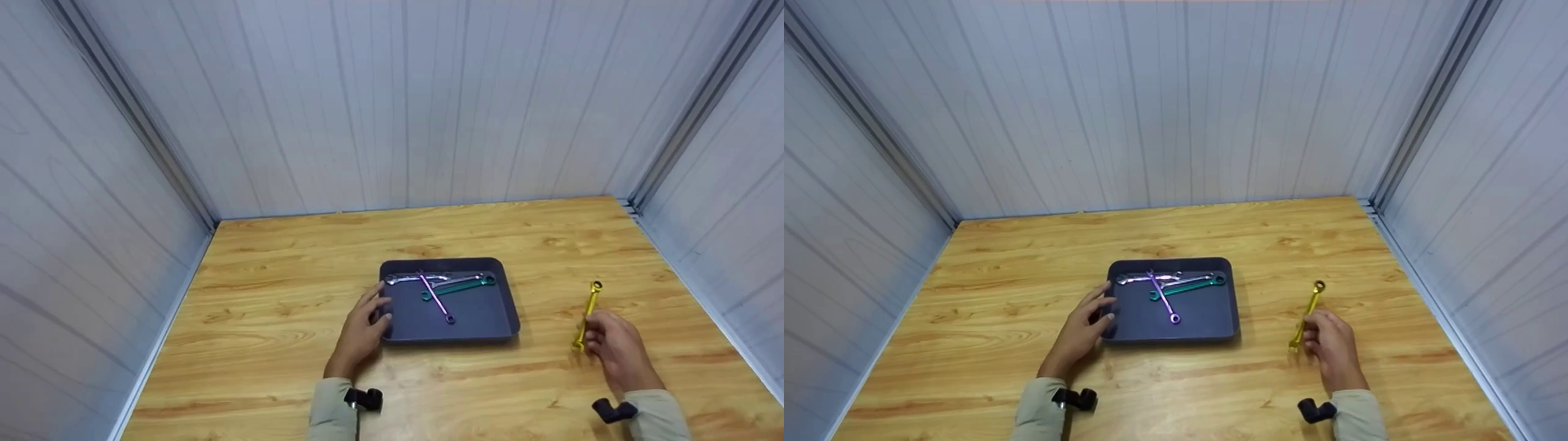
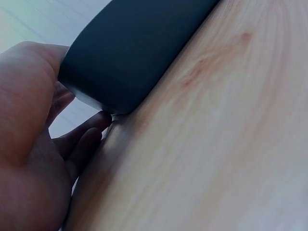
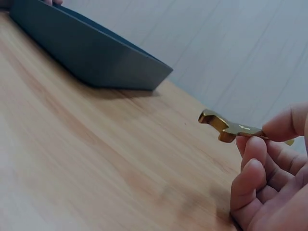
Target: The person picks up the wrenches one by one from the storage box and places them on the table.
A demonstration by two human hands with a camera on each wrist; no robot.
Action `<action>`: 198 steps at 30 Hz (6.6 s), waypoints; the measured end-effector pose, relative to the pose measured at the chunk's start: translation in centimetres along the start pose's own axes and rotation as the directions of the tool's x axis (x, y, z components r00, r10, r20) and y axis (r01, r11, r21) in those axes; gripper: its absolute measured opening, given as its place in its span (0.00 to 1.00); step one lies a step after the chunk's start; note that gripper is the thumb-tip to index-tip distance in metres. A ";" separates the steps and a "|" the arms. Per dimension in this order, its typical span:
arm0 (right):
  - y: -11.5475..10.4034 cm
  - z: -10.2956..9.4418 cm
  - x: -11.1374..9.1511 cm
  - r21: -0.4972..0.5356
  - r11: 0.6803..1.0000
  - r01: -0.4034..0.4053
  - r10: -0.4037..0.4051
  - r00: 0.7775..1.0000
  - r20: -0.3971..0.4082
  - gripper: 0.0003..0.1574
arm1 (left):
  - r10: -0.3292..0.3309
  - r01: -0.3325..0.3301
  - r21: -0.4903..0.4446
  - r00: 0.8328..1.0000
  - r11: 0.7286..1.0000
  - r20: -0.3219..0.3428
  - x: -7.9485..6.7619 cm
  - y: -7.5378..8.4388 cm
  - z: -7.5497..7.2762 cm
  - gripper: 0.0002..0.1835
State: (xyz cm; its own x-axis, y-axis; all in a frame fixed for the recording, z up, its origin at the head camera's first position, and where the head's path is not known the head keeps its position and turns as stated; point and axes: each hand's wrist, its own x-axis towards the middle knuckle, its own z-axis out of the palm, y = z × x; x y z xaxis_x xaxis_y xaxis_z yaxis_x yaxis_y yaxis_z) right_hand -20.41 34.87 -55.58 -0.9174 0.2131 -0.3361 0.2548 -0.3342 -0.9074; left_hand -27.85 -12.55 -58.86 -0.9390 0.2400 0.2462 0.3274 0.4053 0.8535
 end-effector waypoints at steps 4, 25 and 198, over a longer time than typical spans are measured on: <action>-0.8 -1.2 0.4 -0.028 1.000 -0.011 0.010 0.999 -0.034 0.08 | -0.016 0.016 -0.005 1.000 1.000 0.007 0.1 0.3 0.3 0.18; -1.1 -4.3 1.9 -0.212 0.964 -0.162 0.173 0.984 0.034 0.10 | -0.007 0.007 -0.016 1.000 1.000 0.007 -0.2 -0.1 -0.3 0.17; 2.0 -5.9 0.9 0.286 0.880 0.380 -0.283 0.902 -0.326 0.13 | -0.055 0.055 -0.019 0.998 0.998 -0.006 -1.1 0.1 -0.4 0.16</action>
State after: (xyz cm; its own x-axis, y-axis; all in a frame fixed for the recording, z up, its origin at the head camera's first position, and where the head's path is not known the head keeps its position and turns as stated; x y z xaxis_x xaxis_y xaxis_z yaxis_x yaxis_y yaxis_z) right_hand -18.90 39.79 -59.18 -0.7997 0.5865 -0.1285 -0.2117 -0.4757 -0.8538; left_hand -26.78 -13.08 -58.85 -0.9563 0.2122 0.2012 0.2730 0.4010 0.8744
